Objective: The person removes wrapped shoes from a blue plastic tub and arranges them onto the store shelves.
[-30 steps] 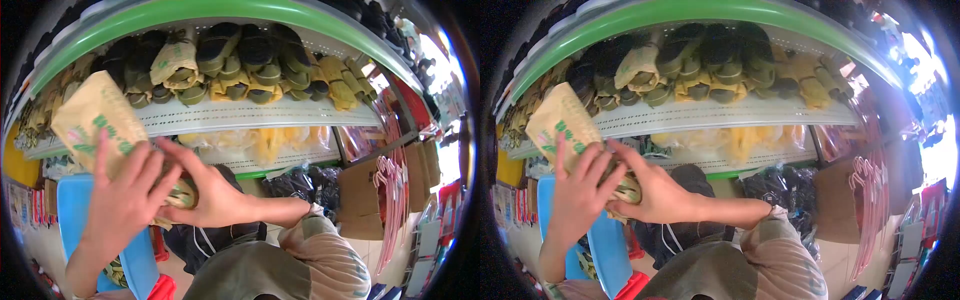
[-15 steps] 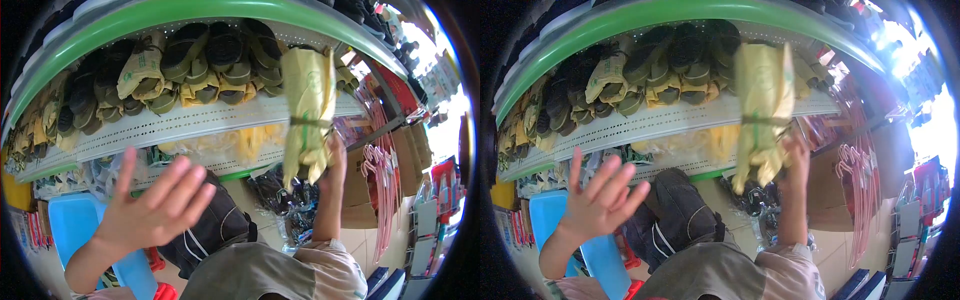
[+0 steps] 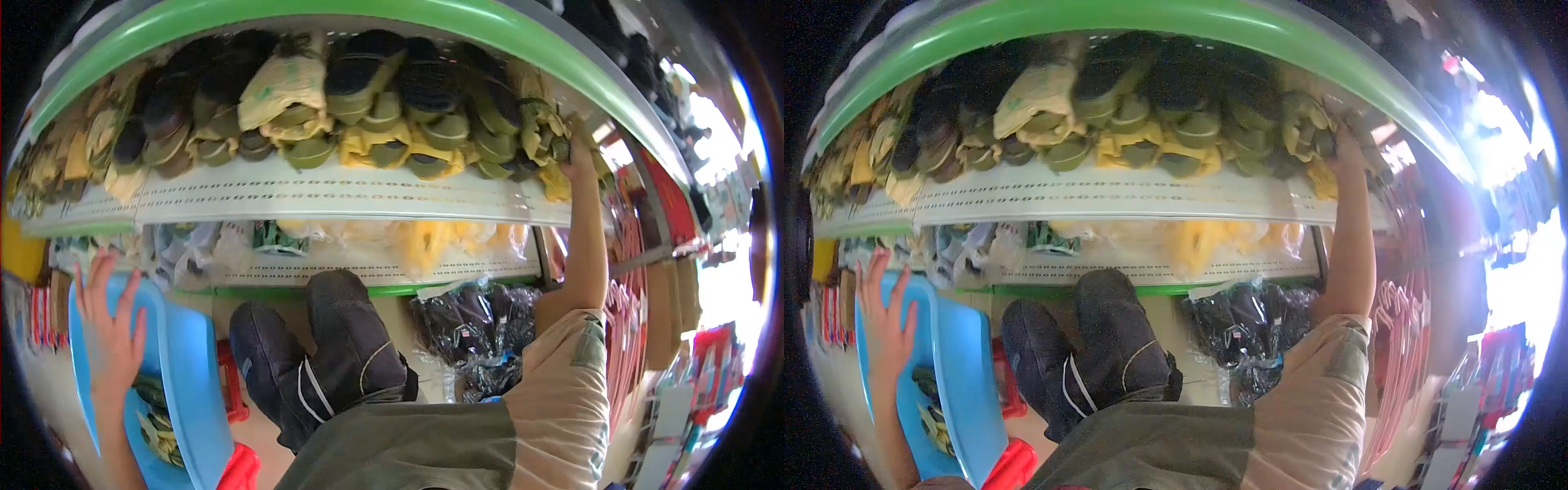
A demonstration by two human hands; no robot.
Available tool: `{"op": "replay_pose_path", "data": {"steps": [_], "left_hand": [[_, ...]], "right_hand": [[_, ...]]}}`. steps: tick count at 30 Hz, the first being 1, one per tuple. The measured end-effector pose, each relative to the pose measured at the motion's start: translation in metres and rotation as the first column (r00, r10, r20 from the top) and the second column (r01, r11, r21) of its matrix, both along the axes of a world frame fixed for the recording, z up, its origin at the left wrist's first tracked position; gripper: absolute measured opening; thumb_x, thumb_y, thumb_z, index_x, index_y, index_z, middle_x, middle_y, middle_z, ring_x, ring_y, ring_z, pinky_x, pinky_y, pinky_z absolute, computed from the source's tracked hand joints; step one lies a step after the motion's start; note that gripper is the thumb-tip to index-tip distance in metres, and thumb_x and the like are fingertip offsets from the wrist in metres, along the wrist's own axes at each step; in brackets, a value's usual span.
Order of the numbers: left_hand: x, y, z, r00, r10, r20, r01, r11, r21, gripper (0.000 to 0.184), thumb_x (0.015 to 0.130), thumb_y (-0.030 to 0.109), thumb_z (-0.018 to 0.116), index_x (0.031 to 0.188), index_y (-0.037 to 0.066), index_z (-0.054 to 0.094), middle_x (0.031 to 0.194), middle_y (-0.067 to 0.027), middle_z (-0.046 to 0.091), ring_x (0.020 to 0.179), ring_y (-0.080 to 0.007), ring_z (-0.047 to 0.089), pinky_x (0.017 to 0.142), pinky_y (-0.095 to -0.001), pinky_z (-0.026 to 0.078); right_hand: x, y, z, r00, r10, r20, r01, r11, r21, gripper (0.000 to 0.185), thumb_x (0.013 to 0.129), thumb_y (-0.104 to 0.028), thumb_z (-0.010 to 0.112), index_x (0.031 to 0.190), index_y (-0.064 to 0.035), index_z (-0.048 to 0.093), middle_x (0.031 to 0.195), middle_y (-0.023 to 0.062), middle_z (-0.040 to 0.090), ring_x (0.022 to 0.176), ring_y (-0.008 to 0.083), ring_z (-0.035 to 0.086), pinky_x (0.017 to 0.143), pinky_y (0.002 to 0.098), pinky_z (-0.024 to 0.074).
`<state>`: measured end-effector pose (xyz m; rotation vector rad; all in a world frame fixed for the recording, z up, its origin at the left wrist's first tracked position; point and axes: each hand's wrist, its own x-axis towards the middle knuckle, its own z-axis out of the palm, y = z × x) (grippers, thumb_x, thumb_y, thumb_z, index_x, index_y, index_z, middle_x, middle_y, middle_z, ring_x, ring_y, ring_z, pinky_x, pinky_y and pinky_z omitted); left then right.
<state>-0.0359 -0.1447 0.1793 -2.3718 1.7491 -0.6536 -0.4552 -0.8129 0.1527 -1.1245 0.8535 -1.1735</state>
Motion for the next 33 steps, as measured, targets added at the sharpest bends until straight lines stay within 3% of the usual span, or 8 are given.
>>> {"op": "replay_pose_path", "data": {"steps": [6,10,14,21,26,29,32,33], "left_hand": [[0.027,0.112,-0.004,0.946,0.318,-0.058,-0.321,0.946,-0.047,0.056,0.083,-0.002,0.063,0.137,0.009,0.053,0.148,-0.0189,0.041,0.136,-0.0413,0.04,0.113,-0.0487,0.032],[0.053,0.173,-0.047,0.921,0.383,-0.076,-0.388,0.919,-0.067,0.05,0.081,0.005,0.069,0.129,0.007,0.056,0.142,-0.015,0.045,0.133,-0.037,0.043,0.112,-0.0499,0.034],[0.05,0.205,-0.084,0.827,0.516,-0.224,-0.504,0.856,0.116,0.056,0.078,0.005,0.071,0.131,0.008,0.054,0.143,-0.0157,0.044,0.137,-0.0359,0.039,0.117,-0.0503,0.03],[0.043,0.243,-0.179,0.739,0.582,-0.339,-0.338,0.755,0.562,0.076,0.074,0.007,0.074,0.143,0.006,0.041,0.149,-0.0145,0.04,0.14,-0.0319,0.037,0.119,-0.0533,0.027],[0.044,0.249,-0.265,0.809,0.492,-0.322,-0.244,0.779,0.577,0.087,0.069,0.006,0.078,0.146,0.007,0.037,0.144,-0.0124,0.043,0.136,-0.0285,0.041,0.116,-0.0592,0.029],[0.05,0.237,-0.265,0.819,0.487,-0.303,-0.214,0.75,0.626,0.084,0.068,0.006,0.079,0.142,0.006,0.04,0.136,-0.011,0.047,0.131,-0.0276,0.045,0.114,-0.0611,0.03],[0.048,0.235,-0.252,0.825,0.51,-0.244,-0.239,0.705,0.667,0.082,0.065,0.01,0.081,0.137,0.004,0.043,0.129,-0.0098,0.049,0.126,-0.0271,0.047,0.114,-0.0604,0.031],[0.046,0.236,-0.247,0.828,0.517,-0.216,-0.259,0.694,0.671,0.082,0.064,0.011,0.082,0.136,0.003,0.044,0.126,-0.0095,0.05,0.125,-0.0268,0.048,0.114,-0.0599,0.031]], "right_hand": [[-0.012,-0.06,-0.039,0.942,0.027,-0.335,-0.083,0.984,-0.154,0.036,0.1,-0.025,0.053,0.129,-0.0028,0.056,0.12,0.012,0.064,0.108,0.0248,0.065,0.086,0.0389,0.0571],[-0.011,-0.081,-0.043,0.822,-0.132,-0.553,-0.067,0.943,-0.325,0.037,0.101,-0.026,0.053,0.13,-0.0035,0.056,0.123,0.0116,0.063,0.109,0.0248,0.065,0.087,0.039,0.0568],[-0.017,-0.079,-0.038,0.683,-0.353,-0.64,0.0,0.875,-0.484,0.039,0.101,-0.028,0.052,0.132,-0.0043,0.055,0.126,0.0113,0.062,0.11,0.0247,0.064,0.088,0.0391,0.0565],[-0.029,-0.051,-0.025,0.42,-0.652,-0.631,0.046,0.71,-0.703,0.041,0.102,-0.03,0.05,0.135,-0.0055,0.054,0.13,0.0107,0.061,0.113,0.0247,0.064,0.089,0.0393,0.056],[-0.059,-0.047,-0.016,0.31,-0.759,-0.572,0.033,0.61,-0.791,0.043,0.102,-0.032,0.049,0.137,-0.0064,0.053,0.133,0.0103,0.06,0.114,0.0246,0.064,0.09,0.0394,0.0557],[-0.087,-0.062,-0.014,0.271,-0.818,-0.507,-0.047,0.515,-0.856,0.044,0.103,-0.033,0.049,0.138,-0.007,0.052,0.135,0.01,0.059,0.115,0.0246,0.064,0.091,0.0395,0.0555],[-0.134,-0.104,-0.022,0.26,-0.903,-0.341,-0.239,0.282,-0.929,0.045,0.103,-0.035,0.048,0.139,-0.0075,0.052,0.137,0.0098,0.059,0.116,0.0246,0.064,0.092,0.0396,0.0553],[-0.123,-0.084,-0.013,0.283,-0.894,-0.346,-0.185,0.303,-0.935,0.045,0.103,-0.034,0.048,0.139,-0.0076,0.052,0.137,0.0099,0.059,0.116,0.0243,0.063,0.092,0.0392,0.0552]]}}
